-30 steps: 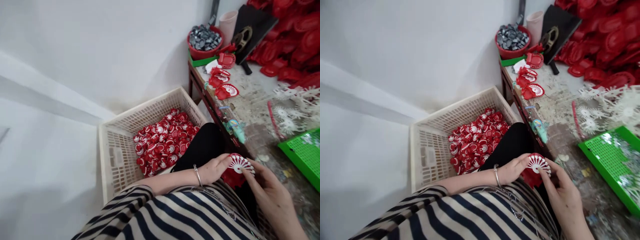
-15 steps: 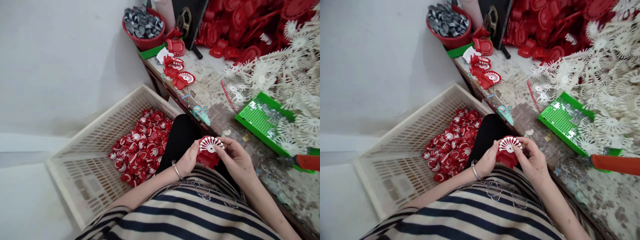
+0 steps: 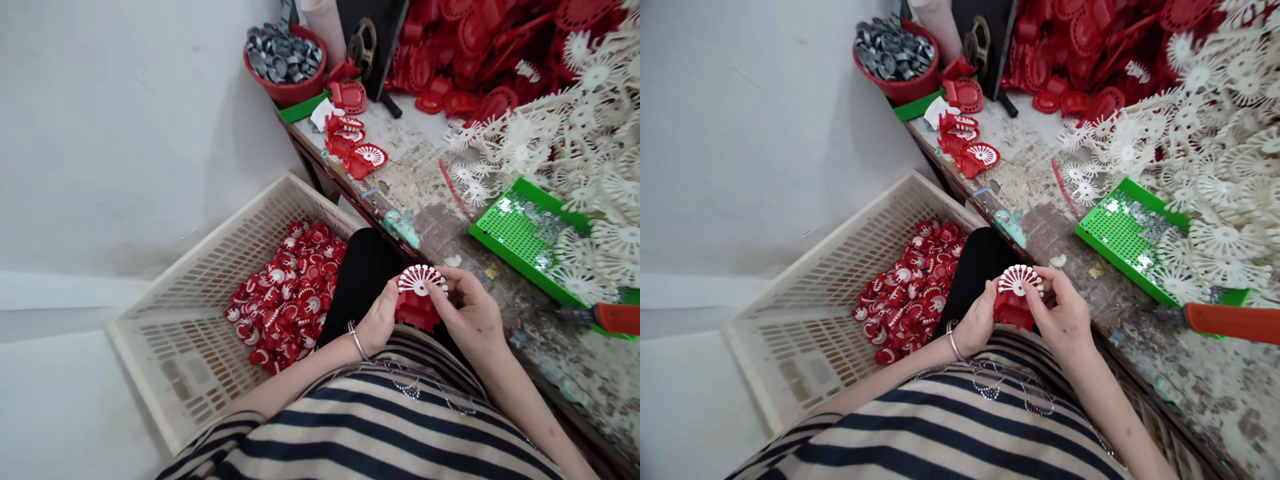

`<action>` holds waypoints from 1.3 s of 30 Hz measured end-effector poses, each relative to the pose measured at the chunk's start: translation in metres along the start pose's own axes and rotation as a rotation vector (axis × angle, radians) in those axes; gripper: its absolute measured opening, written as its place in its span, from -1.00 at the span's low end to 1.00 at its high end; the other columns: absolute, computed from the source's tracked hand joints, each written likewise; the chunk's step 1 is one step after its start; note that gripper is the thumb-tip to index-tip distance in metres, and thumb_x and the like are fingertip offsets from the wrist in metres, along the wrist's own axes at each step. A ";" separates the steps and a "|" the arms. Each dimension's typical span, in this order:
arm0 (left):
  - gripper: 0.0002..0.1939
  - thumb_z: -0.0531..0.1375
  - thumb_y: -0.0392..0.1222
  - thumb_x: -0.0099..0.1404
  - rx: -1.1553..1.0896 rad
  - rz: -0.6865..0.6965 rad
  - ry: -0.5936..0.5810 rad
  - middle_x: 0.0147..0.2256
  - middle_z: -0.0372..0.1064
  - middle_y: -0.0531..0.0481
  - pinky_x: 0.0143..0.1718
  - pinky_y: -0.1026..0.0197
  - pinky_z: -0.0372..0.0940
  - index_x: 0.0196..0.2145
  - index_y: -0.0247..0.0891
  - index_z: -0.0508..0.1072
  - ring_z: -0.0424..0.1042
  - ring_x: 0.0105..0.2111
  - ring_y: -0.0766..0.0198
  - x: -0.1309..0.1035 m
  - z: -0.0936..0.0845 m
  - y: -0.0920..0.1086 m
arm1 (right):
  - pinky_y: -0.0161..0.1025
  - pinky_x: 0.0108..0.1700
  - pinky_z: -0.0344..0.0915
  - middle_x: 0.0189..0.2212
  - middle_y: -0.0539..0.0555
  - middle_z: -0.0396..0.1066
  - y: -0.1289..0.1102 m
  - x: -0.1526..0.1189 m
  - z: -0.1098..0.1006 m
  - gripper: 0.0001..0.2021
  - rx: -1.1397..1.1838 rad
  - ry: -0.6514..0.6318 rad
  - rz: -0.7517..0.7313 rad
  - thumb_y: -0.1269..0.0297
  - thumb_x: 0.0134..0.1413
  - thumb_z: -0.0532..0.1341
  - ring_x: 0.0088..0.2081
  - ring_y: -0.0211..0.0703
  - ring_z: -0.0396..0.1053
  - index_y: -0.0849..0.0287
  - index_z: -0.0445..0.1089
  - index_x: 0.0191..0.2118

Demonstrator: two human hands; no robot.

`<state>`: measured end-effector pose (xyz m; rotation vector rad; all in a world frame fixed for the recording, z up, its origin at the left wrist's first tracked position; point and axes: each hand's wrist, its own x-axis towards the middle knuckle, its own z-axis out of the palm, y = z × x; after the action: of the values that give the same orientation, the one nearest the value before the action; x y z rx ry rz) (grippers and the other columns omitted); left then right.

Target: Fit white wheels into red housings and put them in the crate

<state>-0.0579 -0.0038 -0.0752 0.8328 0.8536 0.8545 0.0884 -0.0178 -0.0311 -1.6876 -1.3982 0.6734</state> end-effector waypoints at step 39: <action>-0.66 0.10 -0.13 0.33 0.330 0.041 0.009 -0.06 0.45 -0.07 0.03 0.14 0.28 0.02 -0.25 0.35 0.42 -0.06 0.16 -0.004 -0.005 0.012 | -0.15 0.08 0.30 -0.04 0.07 0.37 0.018 -0.021 0.010 -0.58 0.446 -0.317 0.320 0.02 0.16 0.17 -0.03 -0.16 0.35 0.10 0.20 0.06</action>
<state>-0.0670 -0.0013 -0.0653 1.1381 1.0043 0.7637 0.0847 -0.0363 -0.0539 -1.4923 -1.0784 1.3742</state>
